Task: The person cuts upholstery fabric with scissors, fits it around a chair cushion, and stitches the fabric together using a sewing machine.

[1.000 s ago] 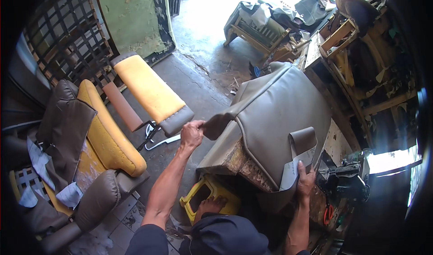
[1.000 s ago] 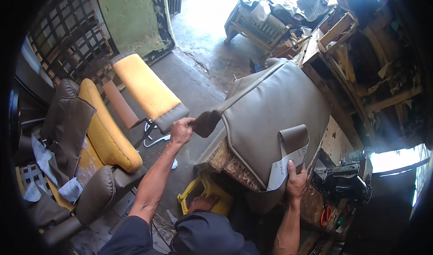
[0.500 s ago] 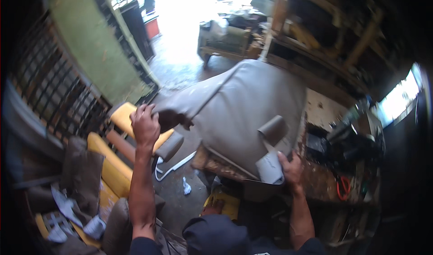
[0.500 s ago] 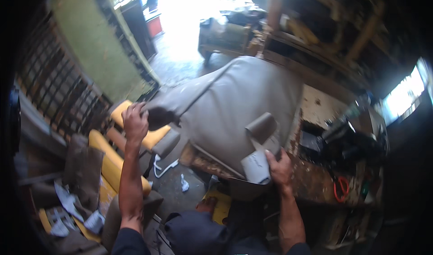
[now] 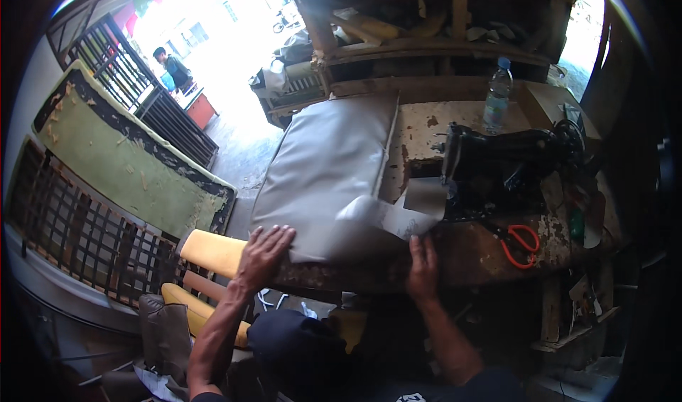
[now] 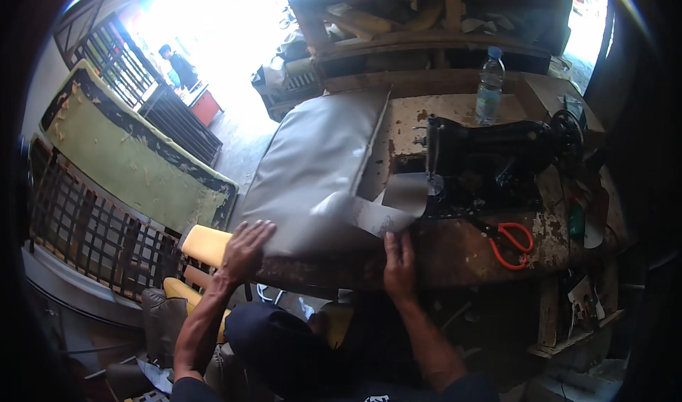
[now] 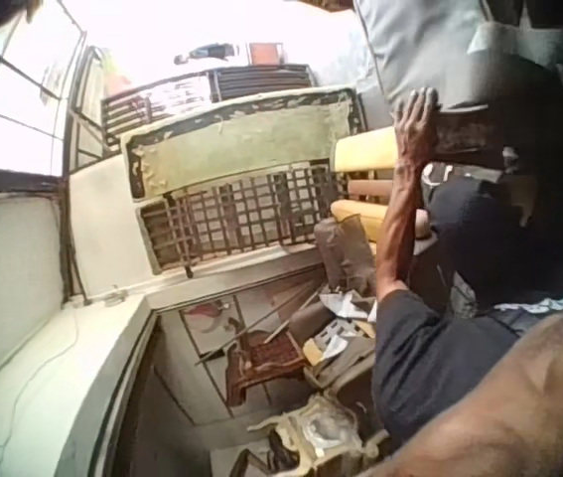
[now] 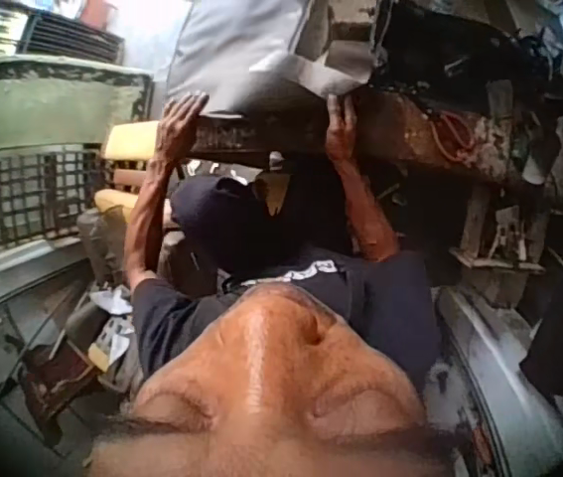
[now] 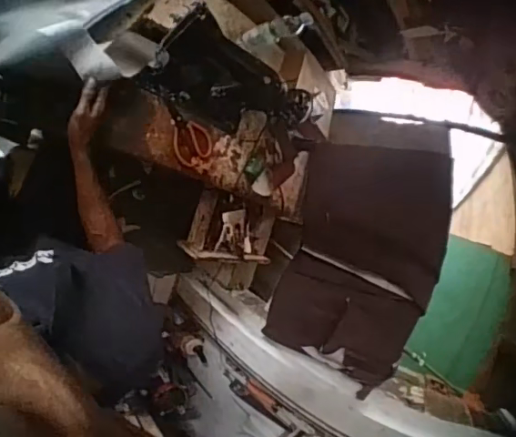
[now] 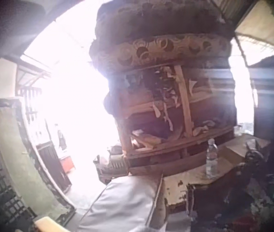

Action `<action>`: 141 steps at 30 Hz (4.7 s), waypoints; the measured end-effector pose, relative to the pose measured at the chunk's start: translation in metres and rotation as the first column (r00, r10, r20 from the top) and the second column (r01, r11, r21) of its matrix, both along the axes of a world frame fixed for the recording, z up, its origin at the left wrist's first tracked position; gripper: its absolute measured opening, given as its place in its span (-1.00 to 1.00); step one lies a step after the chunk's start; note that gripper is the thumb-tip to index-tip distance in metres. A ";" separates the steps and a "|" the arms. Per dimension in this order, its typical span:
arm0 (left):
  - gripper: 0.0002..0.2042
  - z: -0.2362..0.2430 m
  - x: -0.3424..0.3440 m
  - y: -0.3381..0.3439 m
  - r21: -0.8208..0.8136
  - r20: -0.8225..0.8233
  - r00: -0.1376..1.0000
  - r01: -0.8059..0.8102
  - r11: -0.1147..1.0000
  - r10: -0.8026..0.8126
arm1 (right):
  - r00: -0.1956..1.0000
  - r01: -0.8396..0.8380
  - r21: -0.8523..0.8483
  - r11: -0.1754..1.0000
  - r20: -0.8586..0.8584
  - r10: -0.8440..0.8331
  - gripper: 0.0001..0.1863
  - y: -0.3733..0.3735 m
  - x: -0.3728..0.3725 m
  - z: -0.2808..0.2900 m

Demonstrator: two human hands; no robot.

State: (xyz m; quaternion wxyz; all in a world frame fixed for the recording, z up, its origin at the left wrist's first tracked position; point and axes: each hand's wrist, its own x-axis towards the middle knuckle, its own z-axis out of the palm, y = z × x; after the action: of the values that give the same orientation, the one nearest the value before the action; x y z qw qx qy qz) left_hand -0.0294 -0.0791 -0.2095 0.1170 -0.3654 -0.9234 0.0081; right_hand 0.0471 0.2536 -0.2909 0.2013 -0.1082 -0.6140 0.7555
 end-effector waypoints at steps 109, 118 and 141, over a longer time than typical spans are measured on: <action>-0.59 0.058 0.360 -0.470 0.962 0.229 0.211 0.102 -0.254 0.950 | 0.562 -0.827 0.561 -0.017 0.827 -0.035 -0.46 -0.031 -0.029 0.110; -0.61 0.074 0.333 -0.520 0.952 0.260 0.266 0.093 -0.293 0.928 | 0.725 -0.652 0.754 0.077 0.591 0.352 -0.80 -0.042 -0.039 0.064; -0.47 -0.181 0.582 -0.391 0.089 0.968 -0.251 0.343 -0.935 0.000 | 0.777 -0.520 0.840 0.154 0.389 0.495 -0.81 -0.093 -0.048 0.072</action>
State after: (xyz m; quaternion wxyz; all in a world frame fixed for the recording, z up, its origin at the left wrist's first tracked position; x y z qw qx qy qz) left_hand 0.5526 -0.4703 -0.3902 -0.3325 -0.8301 0.1709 0.4137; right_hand -0.0011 0.1609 -0.2186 -0.0458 0.2271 -0.9263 0.2972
